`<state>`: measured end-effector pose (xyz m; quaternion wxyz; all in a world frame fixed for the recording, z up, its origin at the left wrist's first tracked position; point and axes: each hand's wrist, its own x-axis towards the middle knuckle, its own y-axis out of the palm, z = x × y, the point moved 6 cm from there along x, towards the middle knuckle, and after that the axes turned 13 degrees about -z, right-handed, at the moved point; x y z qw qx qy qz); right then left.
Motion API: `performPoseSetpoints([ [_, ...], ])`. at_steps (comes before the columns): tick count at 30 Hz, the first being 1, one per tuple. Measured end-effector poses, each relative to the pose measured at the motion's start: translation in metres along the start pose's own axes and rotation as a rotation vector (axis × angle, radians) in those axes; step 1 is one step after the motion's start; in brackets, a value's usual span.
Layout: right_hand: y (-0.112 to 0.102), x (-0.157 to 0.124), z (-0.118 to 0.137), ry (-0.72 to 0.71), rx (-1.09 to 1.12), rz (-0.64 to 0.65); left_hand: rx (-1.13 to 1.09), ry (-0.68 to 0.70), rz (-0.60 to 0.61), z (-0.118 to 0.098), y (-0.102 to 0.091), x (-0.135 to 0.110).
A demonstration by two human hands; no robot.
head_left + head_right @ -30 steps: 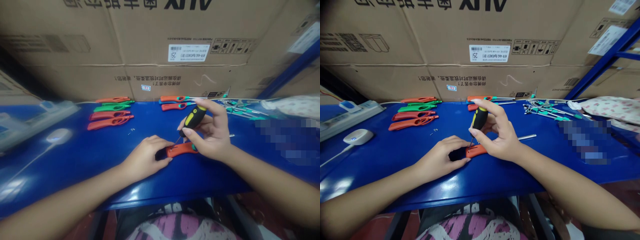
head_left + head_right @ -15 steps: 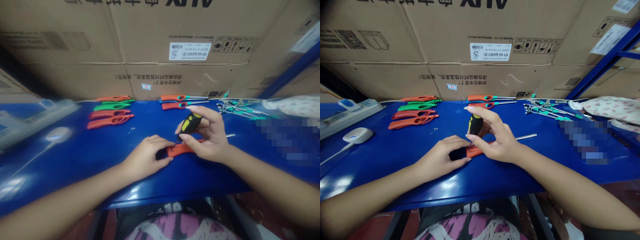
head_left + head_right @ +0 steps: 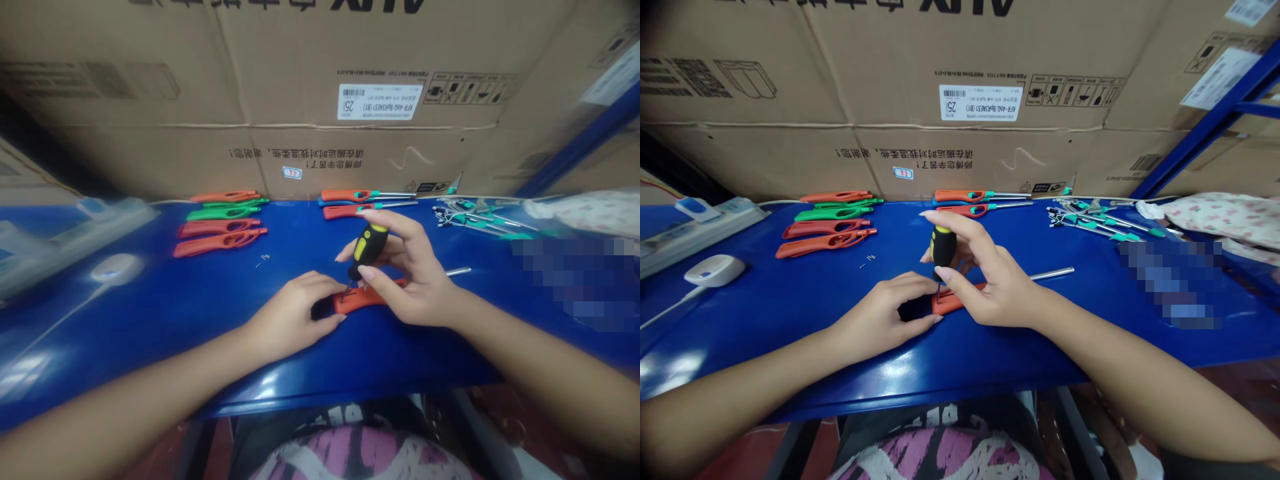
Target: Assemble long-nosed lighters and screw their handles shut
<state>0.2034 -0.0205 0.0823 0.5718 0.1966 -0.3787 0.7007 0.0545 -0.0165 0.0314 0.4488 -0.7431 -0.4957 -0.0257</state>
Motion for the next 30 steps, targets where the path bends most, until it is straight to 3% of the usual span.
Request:
performPoseSetpoints([
  [3, -0.002, 0.001, -0.002, 0.010, -0.025, -0.027, -0.020, -0.015, -0.007, 0.003, 0.002, -0.001],
  [7, -0.009, 0.002, -0.001, -0.089, -0.188, -0.158, -0.062, 0.008, -0.004, 0.003, 0.005, -0.002],
  [9, -0.010, 0.003, 0.002, -0.128, -0.220, -0.158, -0.077, 0.013, -0.017, 0.003, 0.006, -0.002],
  [14, -0.009, 0.008, 0.005, -0.011, -0.114, -0.026, -0.084, -0.003, -0.031, 0.004, 0.009, -0.001],
  [20, -0.015, 0.022, 0.027, -0.334, -0.526, 0.003, -0.083, -0.021, -0.011, 0.003, 0.016, 0.002],
  [24, -0.013, 0.038, 0.033, -0.245, -0.486, 0.203, -0.041, -0.027, -0.030, -0.001, 0.021, 0.007],
  [26, -0.015, 0.043, 0.033, -0.225, -0.420, 0.240, -0.022, -0.029, -0.039, -0.002, 0.024, 0.011],
  [30, -0.027, 0.043, 0.027, -0.392, -0.515, 0.043, -0.036, -0.042, -0.055, 0.000, 0.027, 0.014],
])
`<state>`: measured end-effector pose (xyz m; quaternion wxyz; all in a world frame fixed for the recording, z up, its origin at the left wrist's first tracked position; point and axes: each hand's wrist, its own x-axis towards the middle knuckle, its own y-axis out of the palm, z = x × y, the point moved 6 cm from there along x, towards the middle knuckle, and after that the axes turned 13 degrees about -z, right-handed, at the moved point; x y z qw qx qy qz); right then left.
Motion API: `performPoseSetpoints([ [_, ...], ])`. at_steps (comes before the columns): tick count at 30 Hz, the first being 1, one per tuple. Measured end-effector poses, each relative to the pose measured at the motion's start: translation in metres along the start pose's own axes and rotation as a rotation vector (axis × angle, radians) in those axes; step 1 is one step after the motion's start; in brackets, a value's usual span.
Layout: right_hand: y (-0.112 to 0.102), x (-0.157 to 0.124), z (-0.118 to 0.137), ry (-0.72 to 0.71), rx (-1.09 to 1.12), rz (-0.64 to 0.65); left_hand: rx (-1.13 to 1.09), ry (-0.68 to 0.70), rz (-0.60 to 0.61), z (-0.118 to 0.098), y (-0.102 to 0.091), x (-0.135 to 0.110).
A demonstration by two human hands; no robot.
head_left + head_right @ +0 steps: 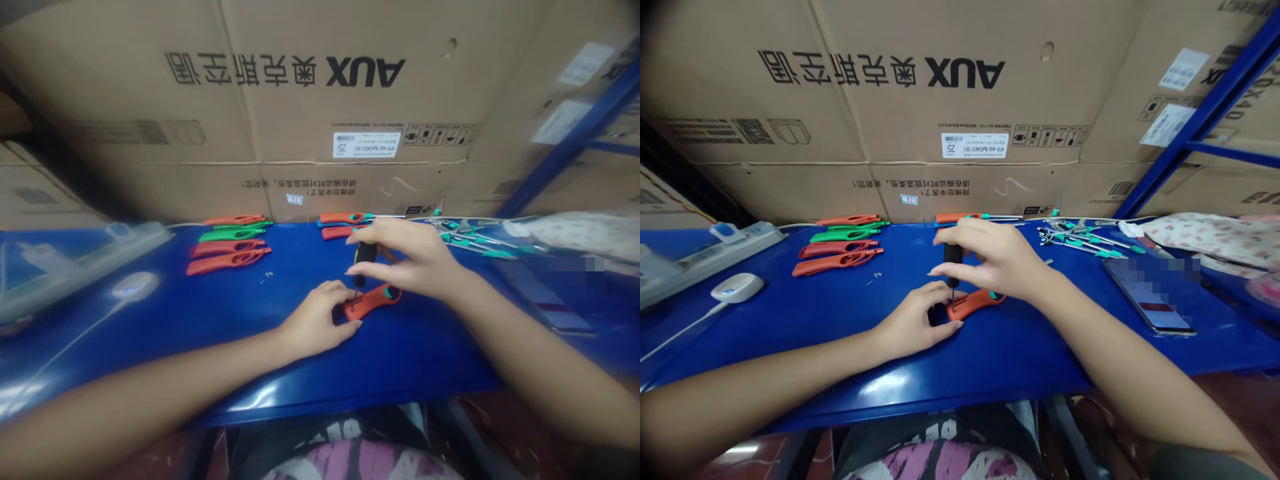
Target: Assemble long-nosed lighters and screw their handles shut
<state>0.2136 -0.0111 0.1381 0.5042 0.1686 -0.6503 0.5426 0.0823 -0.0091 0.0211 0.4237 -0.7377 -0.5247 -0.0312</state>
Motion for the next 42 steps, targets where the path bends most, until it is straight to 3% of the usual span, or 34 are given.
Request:
performPoseSetpoints([
  [3, 0.002, -0.010, -0.003, -0.021, 0.004, -0.084, -0.017, 0.010, 0.010, 0.000, -0.001, -0.001],
  [7, 0.014, -0.017, -0.007, 0.227, 0.287, -0.014, -0.032, 0.046, 0.041, -0.001, -0.002, -0.003],
  [9, 0.009, -0.016, -0.004, 0.177, 0.237, -0.102, -0.039, 0.060, 0.042, 0.000, -0.002, -0.003],
  [13, -0.002, -0.017, 0.009, -0.064, 0.063, -0.253, -0.043, 0.075, 0.051, 0.001, 0.000, -0.003],
  [15, 0.000, -0.017, 0.009, -0.003, 0.159, -0.196, -0.033, 0.081, 0.049, 0.001, -0.001, -0.003],
  [19, 0.014, -0.018, 0.000, 0.256, 0.418, -0.020, -0.027, 0.091, 0.057, -0.001, -0.001, -0.003],
  [23, 0.004, -0.015, 0.002, 0.053, 0.161, -0.180, -0.023, 0.098, 0.063, 0.000, -0.001, -0.004],
  [25, 0.003, -0.015, 0.002, -0.004, 0.060, -0.163, -0.021, 0.096, 0.071, 0.000, 0.000, -0.004],
  [29, 0.009, -0.016, 0.001, 0.116, 0.163, 0.007, -0.017, 0.082, 0.096, 0.000, 0.001, -0.003],
  [31, 0.010, -0.017, 0.001, 0.175, 0.202, 0.020, -0.009, 0.083, 0.101, 0.000, 0.001, -0.004],
  [33, 0.005, -0.018, 0.003, 0.140, 0.115, -0.085, -0.006, 0.091, 0.096, 0.001, 0.001, -0.004],
  [36, -0.002, -0.020, 0.013, -0.029, -0.046, -0.227, -0.009, 0.096, 0.089, 0.001, 0.001, -0.004],
  [38, 0.001, -0.020, 0.015, -0.027, 0.021, -0.188, -0.003, 0.094, 0.095, 0.001, 0.001, -0.004],
  [42, 0.010, -0.018, 0.010, 0.173, 0.306, -0.062, 0.006, 0.091, 0.099, 0.000, 0.001, -0.004],
])
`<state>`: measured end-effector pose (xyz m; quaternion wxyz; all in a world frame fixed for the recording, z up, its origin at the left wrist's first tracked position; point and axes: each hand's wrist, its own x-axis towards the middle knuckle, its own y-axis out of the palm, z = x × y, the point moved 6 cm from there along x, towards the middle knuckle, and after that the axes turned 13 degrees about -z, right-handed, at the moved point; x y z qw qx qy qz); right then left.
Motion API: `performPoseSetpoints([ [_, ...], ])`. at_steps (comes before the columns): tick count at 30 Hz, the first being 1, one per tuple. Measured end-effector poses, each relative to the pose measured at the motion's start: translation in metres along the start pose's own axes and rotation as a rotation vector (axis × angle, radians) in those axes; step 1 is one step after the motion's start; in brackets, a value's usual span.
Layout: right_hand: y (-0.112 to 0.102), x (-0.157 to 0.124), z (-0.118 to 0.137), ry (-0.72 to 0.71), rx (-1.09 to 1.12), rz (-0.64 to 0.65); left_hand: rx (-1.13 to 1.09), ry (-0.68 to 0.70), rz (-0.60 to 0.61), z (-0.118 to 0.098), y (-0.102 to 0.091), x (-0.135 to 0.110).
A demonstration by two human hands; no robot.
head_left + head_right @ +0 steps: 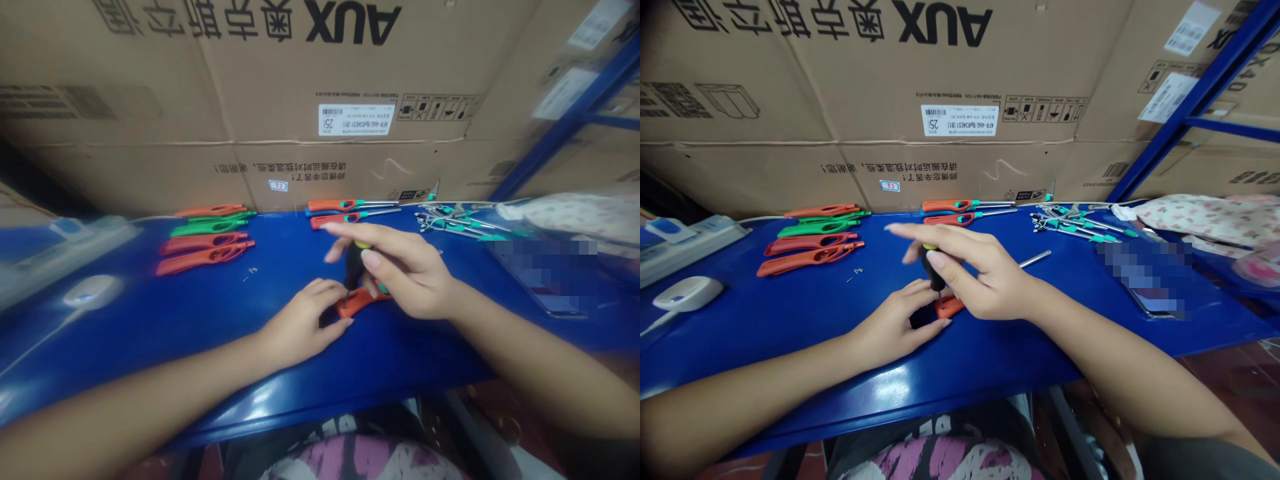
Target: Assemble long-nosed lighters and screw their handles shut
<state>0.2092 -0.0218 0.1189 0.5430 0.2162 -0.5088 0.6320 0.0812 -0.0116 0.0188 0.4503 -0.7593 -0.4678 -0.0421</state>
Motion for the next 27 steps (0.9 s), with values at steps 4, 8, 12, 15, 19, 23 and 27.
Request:
performPoseSetpoints([
  [4, -0.012, 0.000, 0.006, -0.184, -0.179, -0.254, -0.014, 0.001, 0.004, 0.000, 0.000, -0.001],
  [8, -0.005, -0.001, -0.002, -0.133, -0.171, -0.168, -0.016, -0.001, 0.006, -0.001, 0.000, -0.001],
  [12, 0.004, -0.001, -0.017, 0.098, 0.007, -0.034, -0.025, -0.005, 0.016, -0.001, 0.001, -0.001],
  [15, -0.008, 0.001, -0.012, -0.102, -0.169, -0.189, -0.016, -0.003, 0.009, -0.001, 0.000, 0.000],
  [19, -0.002, 0.000, -0.009, -0.171, -0.222, -0.037, -0.023, -0.009, 0.021, -0.002, 0.001, 0.001],
  [23, 0.006, -0.002, -0.014, 0.038, -0.058, 0.040, -0.025, -0.020, 0.027, -0.002, 0.000, 0.001],
  [27, -0.005, -0.003, -0.002, -0.220, -0.235, -0.154, -0.017, -0.010, 0.019, -0.001, 0.000, 0.000],
])
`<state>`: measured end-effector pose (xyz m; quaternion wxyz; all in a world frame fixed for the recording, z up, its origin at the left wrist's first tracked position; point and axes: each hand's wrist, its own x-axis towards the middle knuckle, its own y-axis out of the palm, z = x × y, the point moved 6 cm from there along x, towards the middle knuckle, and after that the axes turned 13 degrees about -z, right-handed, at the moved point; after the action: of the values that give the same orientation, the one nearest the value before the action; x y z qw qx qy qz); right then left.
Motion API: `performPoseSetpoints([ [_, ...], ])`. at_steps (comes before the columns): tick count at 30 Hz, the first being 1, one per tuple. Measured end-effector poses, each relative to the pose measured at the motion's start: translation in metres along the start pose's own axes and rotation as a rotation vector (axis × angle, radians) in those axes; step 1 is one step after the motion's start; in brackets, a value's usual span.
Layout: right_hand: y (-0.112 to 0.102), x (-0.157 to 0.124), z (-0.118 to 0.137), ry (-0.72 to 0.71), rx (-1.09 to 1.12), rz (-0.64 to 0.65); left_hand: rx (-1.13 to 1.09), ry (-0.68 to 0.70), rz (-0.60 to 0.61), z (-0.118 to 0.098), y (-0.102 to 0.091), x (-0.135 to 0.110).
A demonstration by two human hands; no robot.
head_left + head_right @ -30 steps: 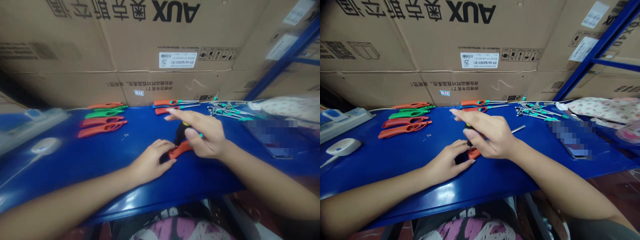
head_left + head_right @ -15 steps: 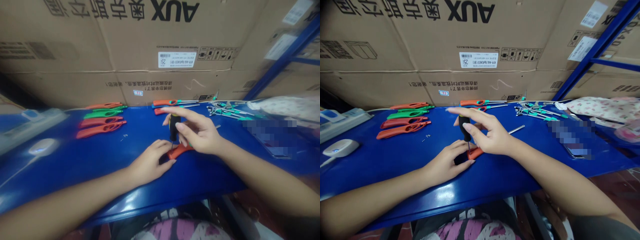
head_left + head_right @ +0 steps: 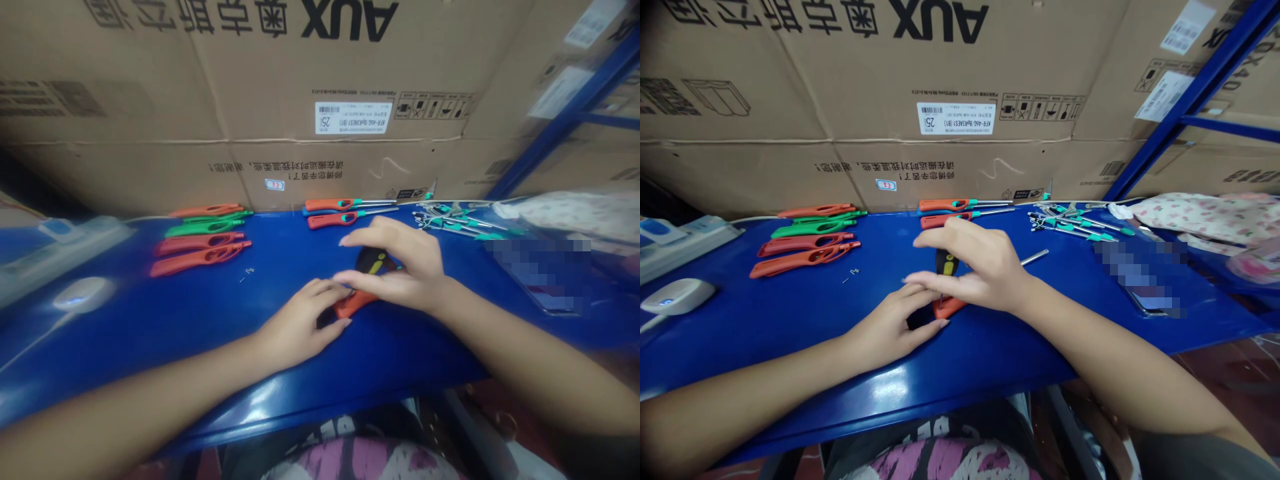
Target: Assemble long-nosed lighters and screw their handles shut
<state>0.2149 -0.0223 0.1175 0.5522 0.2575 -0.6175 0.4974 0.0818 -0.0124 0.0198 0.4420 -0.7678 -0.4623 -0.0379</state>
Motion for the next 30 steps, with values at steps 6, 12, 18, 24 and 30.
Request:
performPoseSetpoints([
  [6, 0.006, 0.000, 0.004, 0.150, 0.271, 0.168, 0.010, -0.009, 0.008, 0.001, 0.001, 0.000],
  [12, -0.003, 0.003, 0.014, -0.037, 0.019, -0.004, 0.007, 0.007, -0.003, 0.002, 0.001, -0.001],
  [18, 0.006, 0.003, 0.002, 0.208, 0.255, 0.111, 0.018, 0.007, 0.002, 0.001, 0.001, 0.000],
  [24, 0.000, 0.001, 0.003, -0.038, 0.031, 0.043, -0.009, 0.012, -0.012, 0.003, 0.001, -0.001],
  [30, 0.012, -0.002, -0.012, 0.281, 0.249, 0.162, -0.027, -0.010, -0.017, 0.002, -0.001, 0.001],
])
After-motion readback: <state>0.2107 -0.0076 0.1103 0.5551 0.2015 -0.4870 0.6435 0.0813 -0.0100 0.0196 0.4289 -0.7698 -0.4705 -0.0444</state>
